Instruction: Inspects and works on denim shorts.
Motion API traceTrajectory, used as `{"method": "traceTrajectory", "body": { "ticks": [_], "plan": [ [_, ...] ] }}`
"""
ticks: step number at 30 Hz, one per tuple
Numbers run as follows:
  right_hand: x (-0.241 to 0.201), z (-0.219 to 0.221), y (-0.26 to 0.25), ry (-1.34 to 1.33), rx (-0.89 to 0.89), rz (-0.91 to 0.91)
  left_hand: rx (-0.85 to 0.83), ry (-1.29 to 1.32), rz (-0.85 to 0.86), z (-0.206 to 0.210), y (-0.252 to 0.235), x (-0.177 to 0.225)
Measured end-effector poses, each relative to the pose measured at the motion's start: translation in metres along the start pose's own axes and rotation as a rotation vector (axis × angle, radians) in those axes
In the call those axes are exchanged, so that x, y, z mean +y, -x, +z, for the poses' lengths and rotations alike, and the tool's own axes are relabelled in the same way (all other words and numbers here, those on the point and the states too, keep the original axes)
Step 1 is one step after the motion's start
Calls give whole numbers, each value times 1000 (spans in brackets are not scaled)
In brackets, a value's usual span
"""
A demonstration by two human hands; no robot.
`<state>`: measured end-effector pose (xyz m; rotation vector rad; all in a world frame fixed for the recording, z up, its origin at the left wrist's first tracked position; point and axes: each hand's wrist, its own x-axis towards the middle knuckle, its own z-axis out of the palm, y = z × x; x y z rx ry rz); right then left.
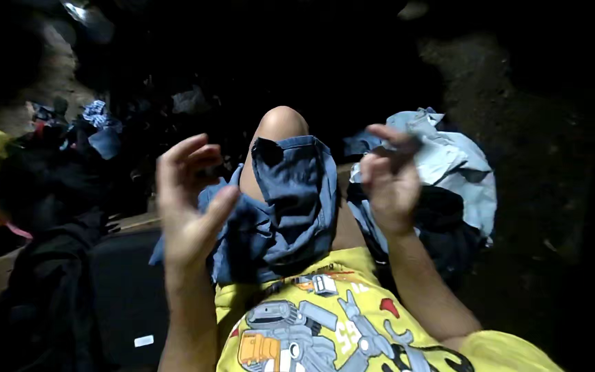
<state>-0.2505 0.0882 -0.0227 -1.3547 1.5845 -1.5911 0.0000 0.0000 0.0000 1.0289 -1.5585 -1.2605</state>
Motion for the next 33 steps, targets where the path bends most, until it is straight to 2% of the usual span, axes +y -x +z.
{"method": "traceTrajectory", "body": {
  "ticks": [2,4,7,10,13,19,21,24,26,28,30,33],
  "plan": [
    [23,3,12,79,-156,188,-59,-141,-172,20,-10,-22],
    [34,5,15,179,-257,267,-93,-182,-241,37,-22,-37],
    [30,15,6,353,-323,254,-139,-239,-229,49,-34,-41],
    [28,26,-5,473,-414,186,-116,-304,-171,55,-39,-44],
    [31,33,-7,525,-433,124,-83,-262,-136,55,-35,-46],
    [37,42,-8,475,-400,52,-86,-56,-170,52,-31,-50],
    [37,43,-10,325,-372,110,-117,-28,-180,48,-30,-51],
    [30,37,-19,-5,-346,289,-121,-45,-218,43,-28,-52],
    [26,30,-24,-50,-379,343,-84,-62,-230,43,-27,-52],
    [26,28,-24,-8,-449,348,-61,-12,-234,46,-28,-52],
    [26,30,-19,166,-512,322,-49,39,-240,50,-31,-51],
    [26,36,-9,390,-487,188,-24,61,-253,52,-30,-50]
  ]
}}
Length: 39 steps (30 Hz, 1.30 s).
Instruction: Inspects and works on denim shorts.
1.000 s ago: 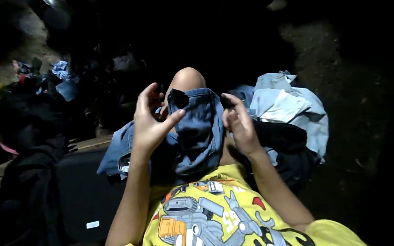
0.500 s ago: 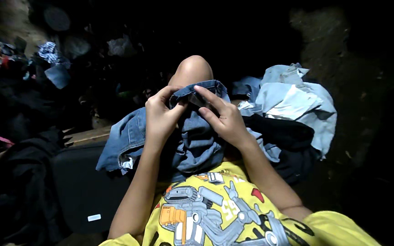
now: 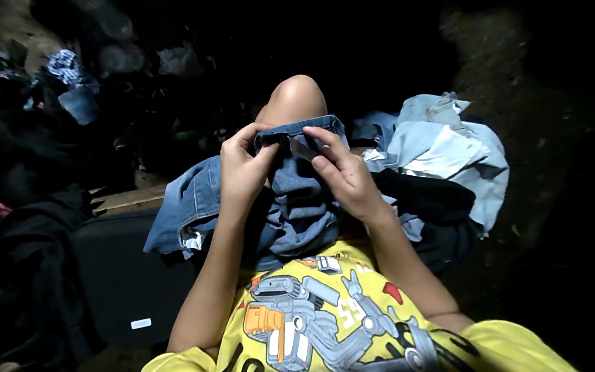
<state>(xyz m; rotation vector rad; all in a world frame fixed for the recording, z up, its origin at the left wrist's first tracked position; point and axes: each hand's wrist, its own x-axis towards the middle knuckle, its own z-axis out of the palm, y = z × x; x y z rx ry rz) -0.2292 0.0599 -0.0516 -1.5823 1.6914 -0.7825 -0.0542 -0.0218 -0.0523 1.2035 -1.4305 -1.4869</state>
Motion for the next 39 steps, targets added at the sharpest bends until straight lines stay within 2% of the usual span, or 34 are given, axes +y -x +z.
{"method": "traceTrajectory", "body": {
  "ticks": [3,9,13,15,19,23,26,30,36,39],
  "plan": [
    [0,6,2,115,63,-60,12,18,-16,0,3,0],
    [-3,14,0,131,96,-70,-2,109,-16,-2,9,1],
    [-10,24,-4,146,193,-98,28,83,14,0,12,1],
    [-9,23,-4,41,186,-73,59,45,30,0,12,0],
    [-10,3,-6,-263,-16,38,47,-96,90,-4,9,-1],
    [-10,-6,-10,-380,-58,32,-25,-120,107,-1,2,6],
    [-9,-10,-5,-264,-65,-6,-25,-52,50,7,2,14],
    [-4,-2,-2,-44,71,-56,47,197,-152,17,8,17],
    [3,11,0,37,121,-116,60,268,-220,12,15,18],
    [5,8,-4,44,79,-149,79,277,-214,13,15,17]
  ]
}}
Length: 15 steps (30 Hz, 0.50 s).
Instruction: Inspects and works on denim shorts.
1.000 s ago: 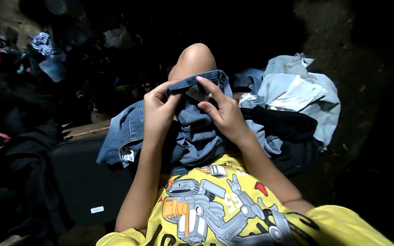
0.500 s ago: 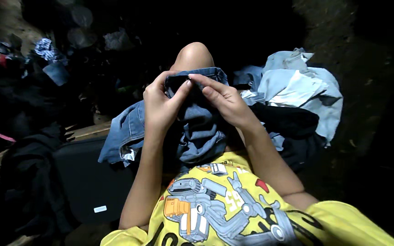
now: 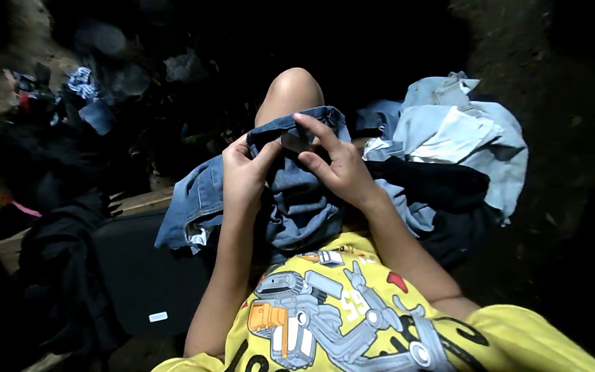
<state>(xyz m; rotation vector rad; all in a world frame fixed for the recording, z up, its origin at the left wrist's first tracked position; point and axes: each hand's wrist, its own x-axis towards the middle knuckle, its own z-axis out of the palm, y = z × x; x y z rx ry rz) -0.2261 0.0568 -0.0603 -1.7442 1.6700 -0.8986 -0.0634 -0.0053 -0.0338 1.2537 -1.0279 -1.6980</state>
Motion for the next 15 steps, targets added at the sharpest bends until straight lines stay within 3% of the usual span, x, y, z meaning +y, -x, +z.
{"method": "traceTrajectory", "body": {
  "ticks": [3,10,15],
  "plan": [
    [-1,-1,-2,-14,-18,-6,-47,-24,4,-2,1,-3],
    [-7,19,-8,-17,160,-33,-110,-89,35,-11,-5,-5],
    [-8,-22,-26,-699,-211,202,-305,-204,114,-29,-22,-3]
  ]
}}
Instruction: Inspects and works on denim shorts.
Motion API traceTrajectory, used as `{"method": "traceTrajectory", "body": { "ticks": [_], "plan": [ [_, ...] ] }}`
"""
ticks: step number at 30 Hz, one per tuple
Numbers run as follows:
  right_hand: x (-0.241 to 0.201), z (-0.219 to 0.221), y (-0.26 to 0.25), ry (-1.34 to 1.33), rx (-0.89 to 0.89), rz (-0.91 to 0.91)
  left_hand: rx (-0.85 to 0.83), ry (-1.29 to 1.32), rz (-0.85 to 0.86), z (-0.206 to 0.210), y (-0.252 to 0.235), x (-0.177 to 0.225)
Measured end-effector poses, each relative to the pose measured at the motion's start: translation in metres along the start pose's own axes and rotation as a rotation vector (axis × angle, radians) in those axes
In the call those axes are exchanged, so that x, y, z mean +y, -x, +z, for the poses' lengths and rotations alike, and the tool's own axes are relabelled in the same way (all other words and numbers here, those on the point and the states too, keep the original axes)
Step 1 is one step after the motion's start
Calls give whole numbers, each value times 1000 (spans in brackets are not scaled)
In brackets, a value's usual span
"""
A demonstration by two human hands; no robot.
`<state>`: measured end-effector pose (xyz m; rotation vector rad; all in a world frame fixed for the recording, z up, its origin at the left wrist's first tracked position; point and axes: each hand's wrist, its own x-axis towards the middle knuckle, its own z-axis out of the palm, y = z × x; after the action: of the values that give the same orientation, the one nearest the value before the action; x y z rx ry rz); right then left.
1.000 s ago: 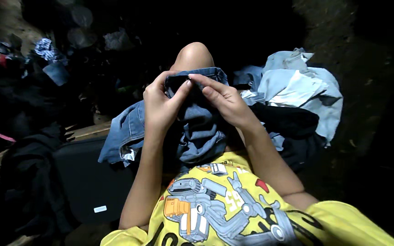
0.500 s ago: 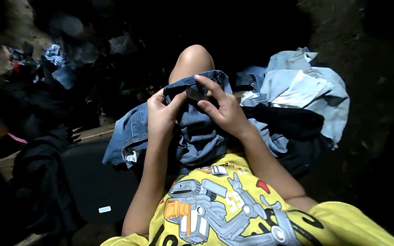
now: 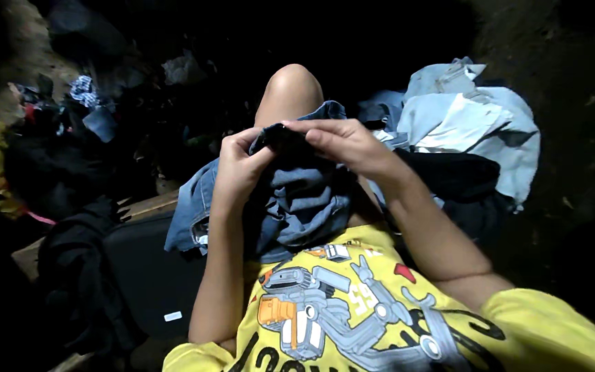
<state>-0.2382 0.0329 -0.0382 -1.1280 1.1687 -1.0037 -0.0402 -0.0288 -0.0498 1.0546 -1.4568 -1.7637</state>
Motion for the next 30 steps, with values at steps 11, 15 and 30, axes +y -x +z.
{"method": "traceTrajectory", "body": {
  "ticks": [11,15,30],
  "plan": [
    [-6,0,3,188,18,-10,208,17,-42,23,4,4],
    [5,14,20,576,188,-68,205,89,-50,22,3,4],
    [38,35,16,732,449,-277,172,154,-45,25,15,1]
  ]
}}
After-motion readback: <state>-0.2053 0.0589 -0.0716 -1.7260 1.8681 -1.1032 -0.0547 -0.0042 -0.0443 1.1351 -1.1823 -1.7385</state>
